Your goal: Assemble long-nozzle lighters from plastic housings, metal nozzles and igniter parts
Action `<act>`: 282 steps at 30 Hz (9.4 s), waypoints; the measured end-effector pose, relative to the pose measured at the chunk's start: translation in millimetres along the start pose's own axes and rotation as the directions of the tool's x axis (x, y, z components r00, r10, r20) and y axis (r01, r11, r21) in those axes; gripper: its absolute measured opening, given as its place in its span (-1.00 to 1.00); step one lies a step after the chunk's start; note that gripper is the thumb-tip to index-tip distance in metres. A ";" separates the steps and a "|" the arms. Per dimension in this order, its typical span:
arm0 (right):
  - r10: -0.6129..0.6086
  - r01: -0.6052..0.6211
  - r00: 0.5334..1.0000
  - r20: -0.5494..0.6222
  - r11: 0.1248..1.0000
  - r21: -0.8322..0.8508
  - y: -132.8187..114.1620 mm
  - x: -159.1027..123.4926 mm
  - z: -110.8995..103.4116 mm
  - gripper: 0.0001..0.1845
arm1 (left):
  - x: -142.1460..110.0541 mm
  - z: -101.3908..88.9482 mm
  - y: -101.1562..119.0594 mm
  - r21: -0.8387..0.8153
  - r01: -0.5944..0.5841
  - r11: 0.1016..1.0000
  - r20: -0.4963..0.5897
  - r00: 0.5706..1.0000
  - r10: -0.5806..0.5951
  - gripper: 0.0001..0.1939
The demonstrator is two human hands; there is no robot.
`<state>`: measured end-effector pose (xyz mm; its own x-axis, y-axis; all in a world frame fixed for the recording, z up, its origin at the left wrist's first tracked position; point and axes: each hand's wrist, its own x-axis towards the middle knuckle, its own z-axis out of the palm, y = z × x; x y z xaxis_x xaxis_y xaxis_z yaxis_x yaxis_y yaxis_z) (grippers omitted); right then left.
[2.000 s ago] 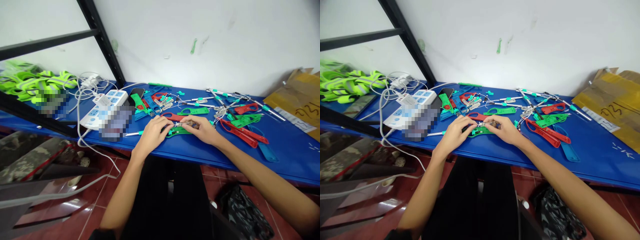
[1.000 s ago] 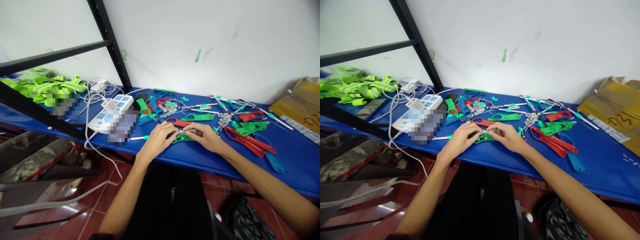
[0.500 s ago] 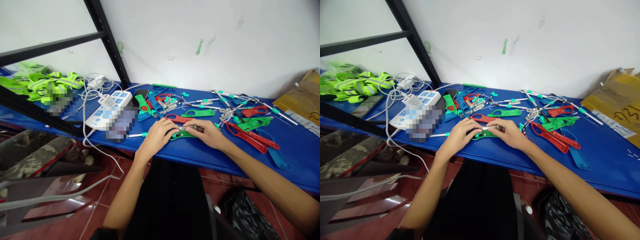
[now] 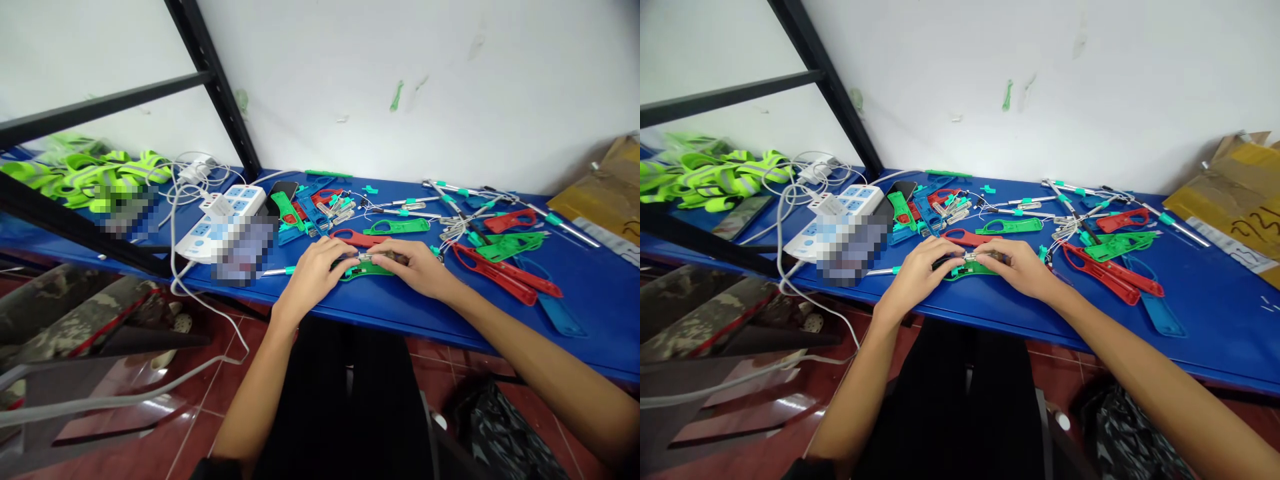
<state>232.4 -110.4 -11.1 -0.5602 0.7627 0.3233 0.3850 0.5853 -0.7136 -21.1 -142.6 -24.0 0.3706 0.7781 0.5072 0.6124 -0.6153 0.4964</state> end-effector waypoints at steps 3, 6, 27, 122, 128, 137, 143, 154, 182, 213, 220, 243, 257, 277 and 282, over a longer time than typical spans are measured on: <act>-0.068 0.068 0.998 0.010 0.995 -0.074 -2.4 -2.3 -0.1 -0.71 | 1.4 -2.3 4.6 0.130 -0.055 0.990 -0.083 0.994 0.066 -0.77; -0.145 0.145 0.989 0.003 0.982 -0.122 -3.9 -5.2 -1.4 -0.73 | -2.7 -9.7 8.9 0.223 -0.098 0.970 -0.084 0.989 0.119 -0.71; -0.135 0.138 0.990 0.025 0.970 -0.201 1.6 -4.5 -3.0 -0.78 | -40.4 -31.1 1.2 0.179 -0.025 0.984 0.093 0.996 0.009 -0.66; -0.480 0.400 0.876 0.047 0.668 -0.627 -14.1 -23.2 17.0 -0.81 | -62.1 -47.4 -7.6 0.346 -0.039 0.938 -0.003 0.999 0.043 -0.75; -0.472 0.396 0.880 0.051 0.670 -0.628 -9.2 -27.6 15.3 -0.78 | -63.7 -41.0 -12.2 0.420 -0.042 0.907 0.040 0.999 0.027 -0.66; -0.439 0.379 0.897 0.049 0.706 -0.599 -4.8 -29.3 16.9 -0.75 | -51.1 -41.4 -7.6 0.336 -0.033 0.941 0.063 0.998 0.012 -0.79; -0.514 0.421 0.853 0.088 0.579 -0.699 -7.6 -29.4 15.0 -0.78 | -45.5 -34.2 -7.2 0.240 0.055 0.969 -0.003 0.998 -0.056 -0.89; -0.434 0.295 0.901 -0.019 0.643 -0.707 -16.1 40.9 11.8 -0.67 | -44.8 -32.8 -8.6 0.271 0.077 0.959 0.012 0.996 -0.084 -0.84; -0.323 0.275 0.946 -0.022 0.839 -0.470 -101.9 126.8 8.1 -0.33 | -46.4 -32.4 -11.8 0.155 0.127 0.980 -0.087 0.990 -0.115 -0.64; 0.226 -0.153 0.971 -0.074 0.833 0.531 -22.4 14.9 -8.7 -0.44 | -43.9 -23.6 -7.4 -0.095 0.180 0.979 -0.256 0.946 -0.199 -0.78; 0.110 -0.115 0.990 -0.092 0.992 -0.046 -10.3 -0.4 -18.9 -0.52 | -41.7 -22.9 -9.9 0.026 0.138 0.990 -0.226 0.966 -0.128 -0.81; -0.182 0.236 0.968 0.175 0.895 -0.378 -8.1 -2.7 -22.2 -0.67 | -44.7 -21.4 -6.0 0.243 0.179 0.953 -0.079 0.983 -0.165 -0.72; -0.177 0.235 0.967 0.182 0.897 -0.373 -1.5 -4.1 -16.8 -0.68 | -42.8 -22.2 -3.4 0.221 0.229 0.948 -0.073 0.973 -0.218 -0.78; -0.215 0.268 0.960 0.177 0.886 -0.378 0.4 -4.8 -7.4 -0.69 | -43.5 -21.8 -4.5 0.202 0.276 0.940 -0.093 0.960 -0.262 -0.82; -0.213 0.263 0.962 0.173 0.897 -0.356 0.2 -5.0 -7.4 -0.69 | -42.9 -22.7 -2.6 0.204 0.280 0.938 -0.089 0.960 -0.267 -0.79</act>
<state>240.8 -112.1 -8.3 -0.7476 0.5611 0.3554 0.4593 0.8232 -0.3337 -54.5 -177.2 -31.0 0.1299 0.8996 0.4170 0.8206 -0.3336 0.4641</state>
